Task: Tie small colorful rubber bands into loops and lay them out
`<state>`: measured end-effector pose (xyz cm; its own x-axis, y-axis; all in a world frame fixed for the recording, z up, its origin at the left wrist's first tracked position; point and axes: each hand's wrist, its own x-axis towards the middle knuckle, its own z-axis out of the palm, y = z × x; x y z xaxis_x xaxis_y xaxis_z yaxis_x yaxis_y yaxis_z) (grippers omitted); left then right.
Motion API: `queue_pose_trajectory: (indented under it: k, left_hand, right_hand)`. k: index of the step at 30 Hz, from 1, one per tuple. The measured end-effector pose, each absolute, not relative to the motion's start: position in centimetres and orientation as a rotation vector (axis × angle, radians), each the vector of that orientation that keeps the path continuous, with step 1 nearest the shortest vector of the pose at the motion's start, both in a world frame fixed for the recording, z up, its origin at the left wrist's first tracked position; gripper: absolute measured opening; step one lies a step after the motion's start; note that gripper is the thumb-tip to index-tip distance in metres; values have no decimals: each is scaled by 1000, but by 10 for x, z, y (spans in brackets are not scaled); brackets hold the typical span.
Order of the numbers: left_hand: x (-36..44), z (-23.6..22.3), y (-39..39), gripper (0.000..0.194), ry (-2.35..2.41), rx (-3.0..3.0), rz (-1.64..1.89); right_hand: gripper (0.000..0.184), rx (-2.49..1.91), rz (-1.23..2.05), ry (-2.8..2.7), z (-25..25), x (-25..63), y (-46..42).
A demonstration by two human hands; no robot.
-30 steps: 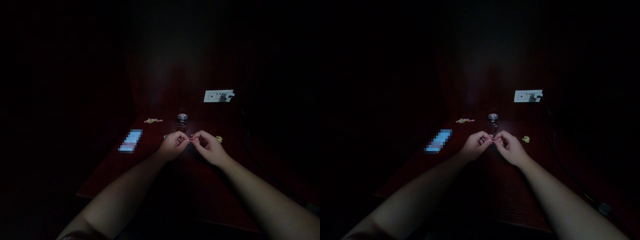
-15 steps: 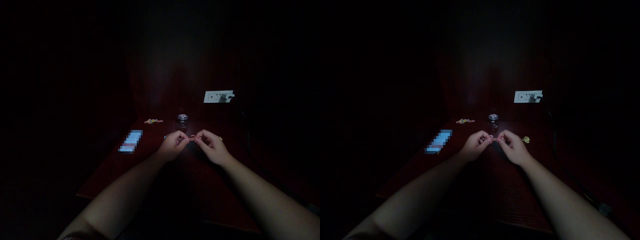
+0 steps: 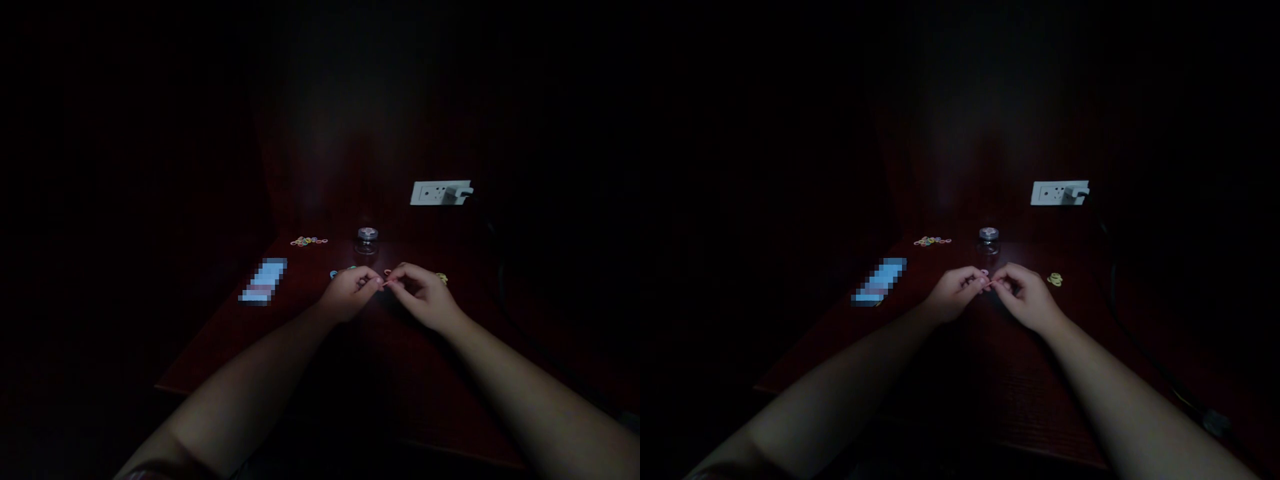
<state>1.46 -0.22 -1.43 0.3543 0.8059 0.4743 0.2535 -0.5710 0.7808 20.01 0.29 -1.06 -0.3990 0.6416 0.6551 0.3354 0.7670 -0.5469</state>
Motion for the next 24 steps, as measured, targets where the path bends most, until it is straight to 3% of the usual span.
queue_pose_trajectory:
  k: [24]
  left_hand:
    - [19, -14, -5, 25, 956, 1938, 1217]
  right_hand:
    - [5, -726, 281, -1963, -4, 197, -2]
